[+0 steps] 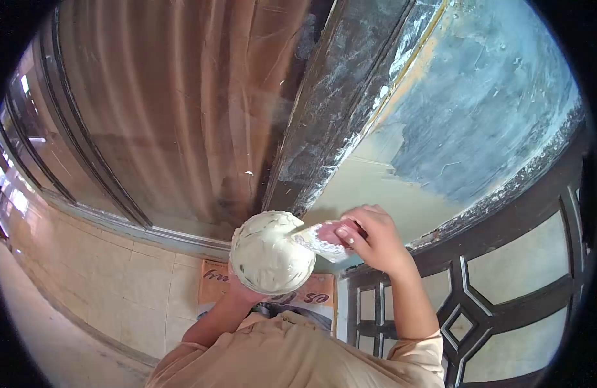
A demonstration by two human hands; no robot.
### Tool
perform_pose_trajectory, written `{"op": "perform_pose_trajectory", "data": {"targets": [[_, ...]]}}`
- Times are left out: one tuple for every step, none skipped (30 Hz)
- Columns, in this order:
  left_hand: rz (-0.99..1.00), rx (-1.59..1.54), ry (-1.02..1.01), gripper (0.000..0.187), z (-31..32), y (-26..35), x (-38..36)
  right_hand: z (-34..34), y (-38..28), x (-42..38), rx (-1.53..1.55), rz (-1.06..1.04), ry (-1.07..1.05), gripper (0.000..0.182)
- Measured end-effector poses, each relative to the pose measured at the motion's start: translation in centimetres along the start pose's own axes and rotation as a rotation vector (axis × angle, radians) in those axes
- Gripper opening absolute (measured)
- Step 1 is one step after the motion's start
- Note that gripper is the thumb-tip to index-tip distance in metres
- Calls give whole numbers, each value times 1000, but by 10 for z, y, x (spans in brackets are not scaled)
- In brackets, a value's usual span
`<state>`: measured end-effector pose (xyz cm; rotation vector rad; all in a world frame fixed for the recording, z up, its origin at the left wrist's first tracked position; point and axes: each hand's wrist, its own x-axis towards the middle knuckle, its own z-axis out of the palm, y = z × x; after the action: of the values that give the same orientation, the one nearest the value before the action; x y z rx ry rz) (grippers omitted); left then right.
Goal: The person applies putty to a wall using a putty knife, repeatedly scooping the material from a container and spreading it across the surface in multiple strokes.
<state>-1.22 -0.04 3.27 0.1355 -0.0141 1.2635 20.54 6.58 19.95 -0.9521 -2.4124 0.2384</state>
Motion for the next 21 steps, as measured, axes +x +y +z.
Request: {"op": "perform_pose_trajectory", "data": {"targets": [[-5, -6, -48, 74, 2, 2, -1, -2, 1, -5, 0, -1, -2, 14], [-3, -7, -47, 74, 4, 2, -1, -3, 1, -11, -25, -9, -10, 12], [89, 63, -47, 71, 8, 3, -2, -4, 1, -17, -51, -14, -17, 10], [179, 132, -49, 68, 12, 3, -2, -4, -1, -23, -55, -2, -15, 7], [174, 132, -53, 68, 13, 3, -2, -2, 1, -30, -60, 2, -12, 7], [235, 316, -121, 71, 13, 3, -3, 2, 6, -37, -13, 23, -9, 8], [293, 500, -192, 74, 12, 3, -4, 5, 10, -45, 32, 45, -3, 9], [281, 499, -199, 74, 5, 2, -3, 7, 9, -51, 29, 112, 6, 9], [169, 262, -78, 74, -6, 0, -2, 13, 11, -58, 21, 124, 16, 9], [55, 28, 43, 74, -12, -2, 0, 21, 15, -66, 31, 136, 70, 9], [43, 31, 32, 74, -9, -3, 0, 26, 17, -71, 40, 144, 125, 8], [81, 202, 64, 74, -3, -4, -2, 29, 15, -75, 38, 189, 77, 8], [120, 375, 96, 74, 0, -6, -3, 31, 15, -78, 33, 197, 91, 8], [108, 383, 88, 74, -2, -7, -2, 34, 16, -80, -25, 195, 108, 9], [74, 265, 75, 74, -6, -8, 1, 36, 16, -81, -83, 192, 125, 10], [41, 147, 64, 74, -9, -10, 3, 36, 13, -83, -137, 241, 119, 10], [29, 155, 60, 74, -12, -11, 3, 38, 16, -85, -139, 249, 131, 10], [-9, 30, -1, 75, -15, -12, 3, 42, 22, -87, -186, 244, 137, 10], [-48, -95, -59, 75, -17, -13, 3, 48, 30, -90, -233, 241, 142, 9], [-62, -88, -62, 75, -13, -13, 1, 53, 39, -97, -186, 317, 122, 10], [93, 383, -124, 75, -7, -13, -3, 62, 48, -104, -187, 327, 136, 10]]}}
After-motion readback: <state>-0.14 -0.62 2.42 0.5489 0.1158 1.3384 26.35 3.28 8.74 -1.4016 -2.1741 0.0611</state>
